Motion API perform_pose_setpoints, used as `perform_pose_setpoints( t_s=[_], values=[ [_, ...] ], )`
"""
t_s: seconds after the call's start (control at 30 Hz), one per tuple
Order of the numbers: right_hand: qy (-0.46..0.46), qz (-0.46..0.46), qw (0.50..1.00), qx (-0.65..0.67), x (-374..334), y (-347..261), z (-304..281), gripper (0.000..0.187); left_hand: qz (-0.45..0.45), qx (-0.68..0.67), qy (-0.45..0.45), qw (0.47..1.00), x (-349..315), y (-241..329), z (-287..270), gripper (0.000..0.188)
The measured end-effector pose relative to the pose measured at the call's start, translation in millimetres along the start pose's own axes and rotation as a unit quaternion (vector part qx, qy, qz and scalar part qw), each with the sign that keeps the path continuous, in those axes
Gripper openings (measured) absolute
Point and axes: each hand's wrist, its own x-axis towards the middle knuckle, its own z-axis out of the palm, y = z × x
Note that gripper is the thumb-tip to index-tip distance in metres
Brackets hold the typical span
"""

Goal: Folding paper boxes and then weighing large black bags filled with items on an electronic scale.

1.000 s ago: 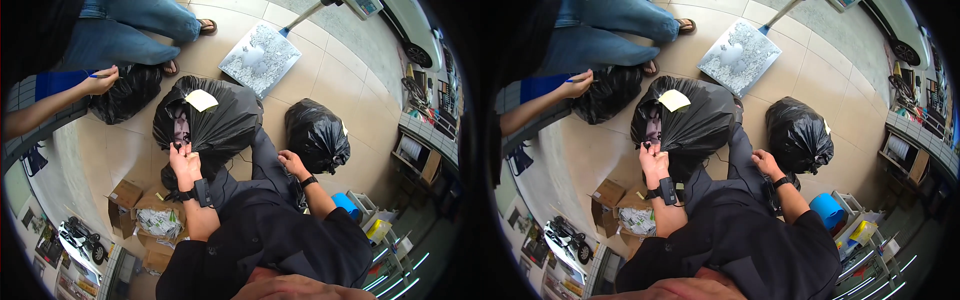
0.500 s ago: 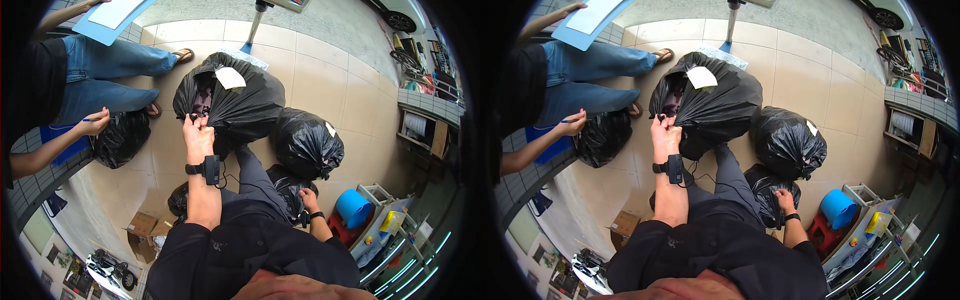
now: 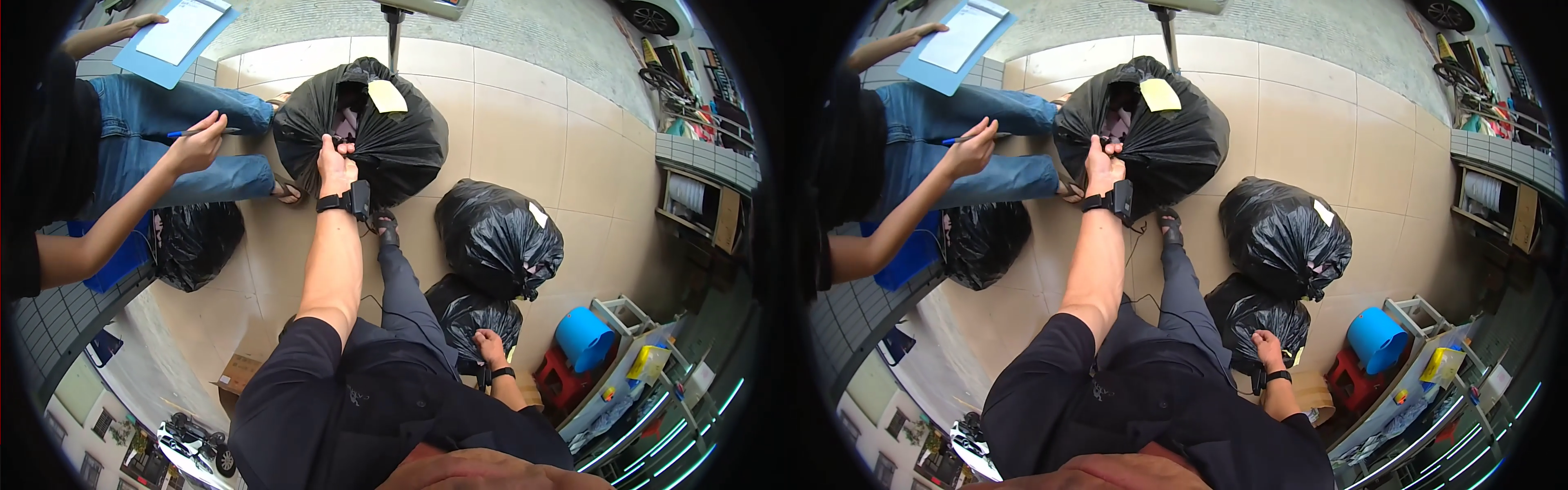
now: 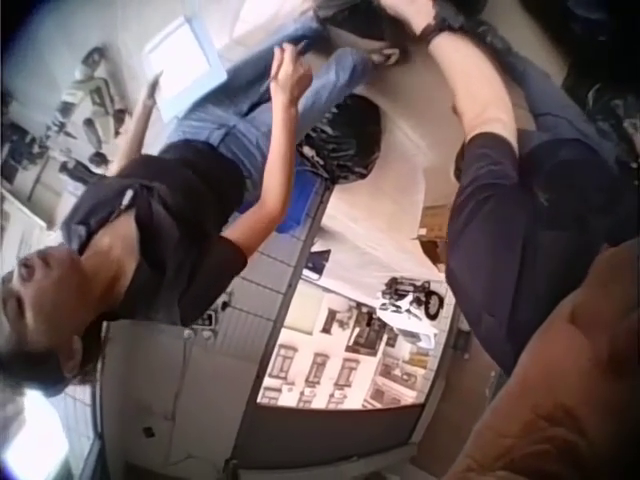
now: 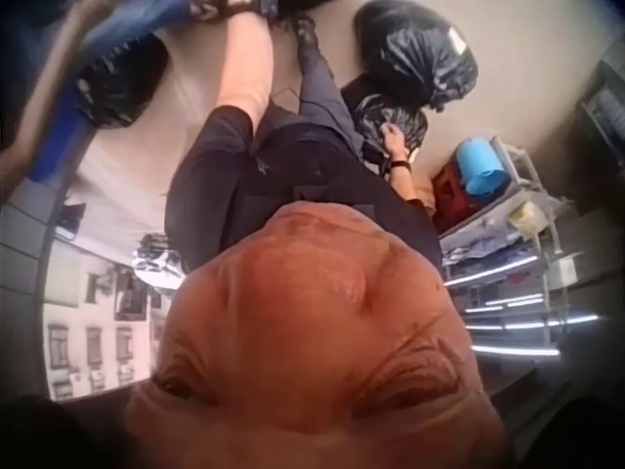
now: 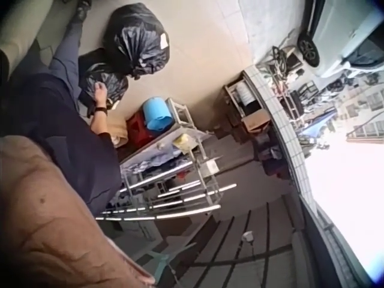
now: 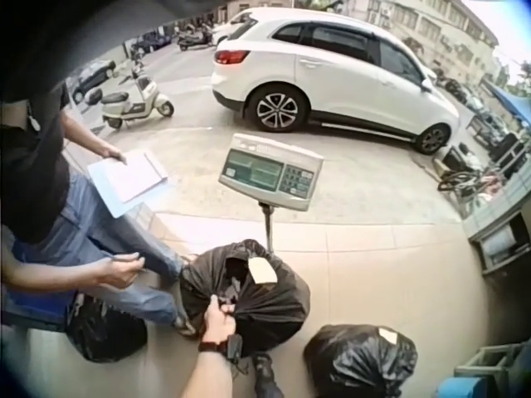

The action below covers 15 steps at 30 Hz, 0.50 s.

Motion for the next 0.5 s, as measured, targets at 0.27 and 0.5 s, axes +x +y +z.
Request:
perform_pose_setpoints(
  t_s=[0.27, 0.5],
  values=[
    [-0.027, -0.024, 0.999, 0.021, 32.6, -31.4, 2.4, 0.031, -0.104, 0.002, 0.013, 0.995, 60.3, -28.8, -37.8, 0.028],
    [-0.029, -0.098, 0.994, -0.039, 42.3, -31.4, 2.0, 0.025, -0.122, 0.107, 0.027, 0.986, 14.9, -13.1, -58.9, 0.035]
  ],
)
